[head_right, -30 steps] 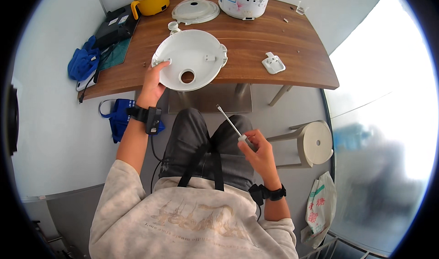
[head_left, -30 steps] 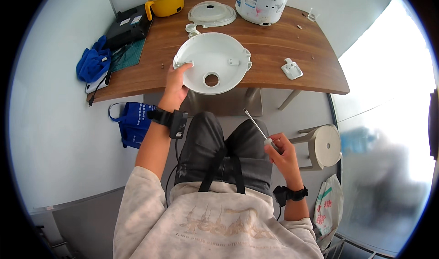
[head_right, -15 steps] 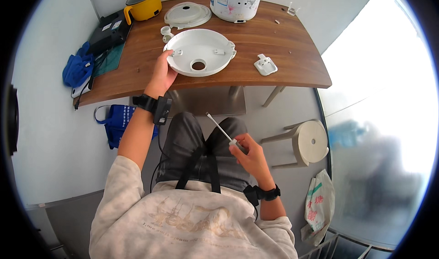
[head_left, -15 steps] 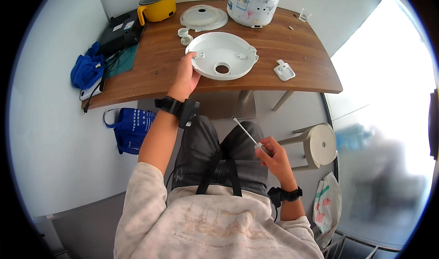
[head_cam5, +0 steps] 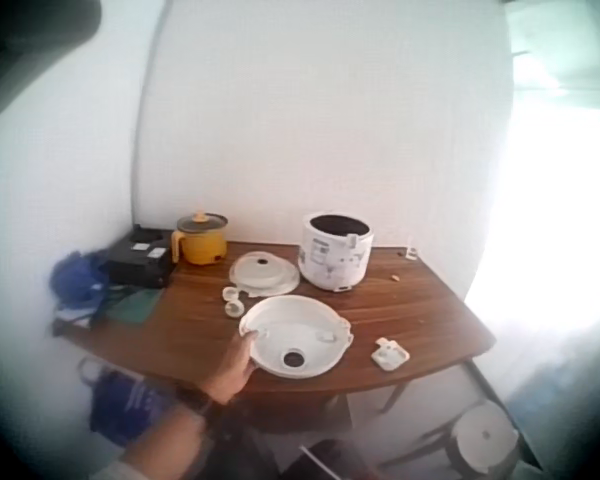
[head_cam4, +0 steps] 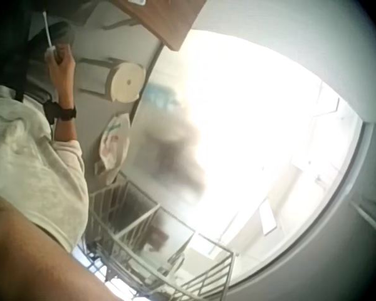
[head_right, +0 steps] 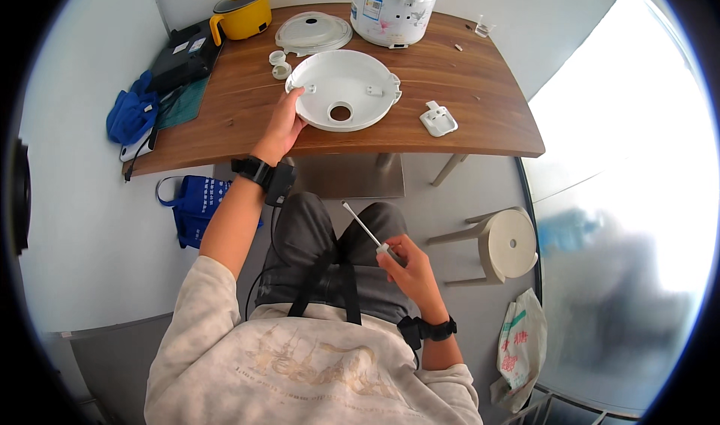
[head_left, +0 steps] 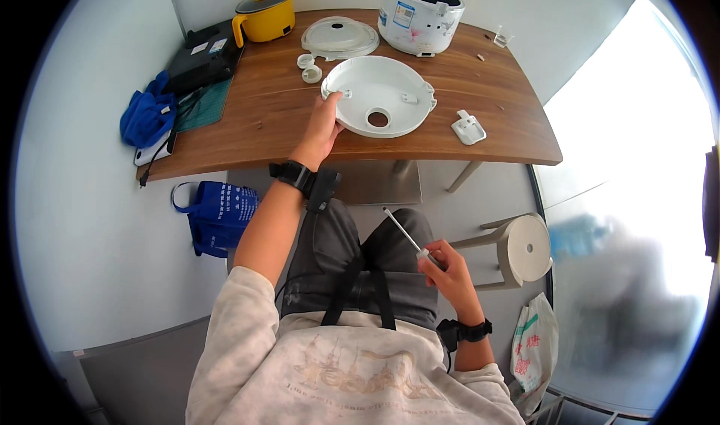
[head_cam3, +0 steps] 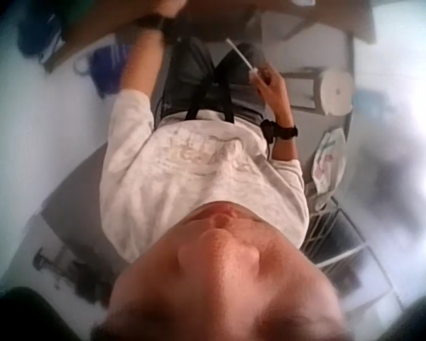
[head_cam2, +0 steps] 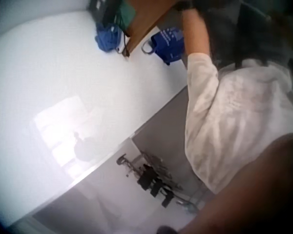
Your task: The person assembles a white plastic appliance lid by inserting a rubber gasket into a circular frame and then attaching a perforated inner plate using a screwdriver. The person tightens screws to secure the components together on a wooden table.
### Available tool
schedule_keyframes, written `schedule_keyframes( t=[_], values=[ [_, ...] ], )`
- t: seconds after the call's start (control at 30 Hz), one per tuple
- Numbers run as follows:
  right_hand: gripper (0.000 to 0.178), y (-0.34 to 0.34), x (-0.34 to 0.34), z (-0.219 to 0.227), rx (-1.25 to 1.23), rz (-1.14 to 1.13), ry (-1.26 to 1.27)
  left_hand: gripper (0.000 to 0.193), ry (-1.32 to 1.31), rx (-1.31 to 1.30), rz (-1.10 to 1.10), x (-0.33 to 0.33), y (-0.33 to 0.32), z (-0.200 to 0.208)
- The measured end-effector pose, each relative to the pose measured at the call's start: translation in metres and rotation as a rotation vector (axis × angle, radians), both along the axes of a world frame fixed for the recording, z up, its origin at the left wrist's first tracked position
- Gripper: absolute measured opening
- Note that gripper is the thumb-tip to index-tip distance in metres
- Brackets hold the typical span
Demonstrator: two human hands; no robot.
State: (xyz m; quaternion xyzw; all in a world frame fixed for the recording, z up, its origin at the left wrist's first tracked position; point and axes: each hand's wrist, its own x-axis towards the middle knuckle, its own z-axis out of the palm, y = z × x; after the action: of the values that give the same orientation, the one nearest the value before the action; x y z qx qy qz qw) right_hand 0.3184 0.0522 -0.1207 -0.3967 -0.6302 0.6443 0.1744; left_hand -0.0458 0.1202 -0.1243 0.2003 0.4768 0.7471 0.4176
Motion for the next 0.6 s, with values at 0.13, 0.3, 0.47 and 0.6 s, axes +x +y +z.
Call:
schedule_keyframes(
  t=[0.13, 0.3, 0.47, 0.6],
  values=[
    [0.022, 0.0, -0.003, 0.004, -0.018, 0.016, 0.01, 0.04, -0.023, -0.03, -0.074, -0.006, -0.004, 0.0],
    [0.025, 0.014, -0.007, 0.002, -0.046, -0.025, 0.088, 0.031, 0.168, -0.141, -0.177, -0.006, 0.0, 0.001],
    [0.021, 0.028, -0.02, 0.01, 0.025, -0.034, 0.19, 0.024, 0.112, -0.203, -0.229, 0.002, -0.009, 0.012],
    [0.024, 0.031, -0.022, 0.012, 0.014, -0.003, 0.161, 0.022, 0.033, -0.126, -0.199, -0.015, -0.026, 0.021]
  ],
)
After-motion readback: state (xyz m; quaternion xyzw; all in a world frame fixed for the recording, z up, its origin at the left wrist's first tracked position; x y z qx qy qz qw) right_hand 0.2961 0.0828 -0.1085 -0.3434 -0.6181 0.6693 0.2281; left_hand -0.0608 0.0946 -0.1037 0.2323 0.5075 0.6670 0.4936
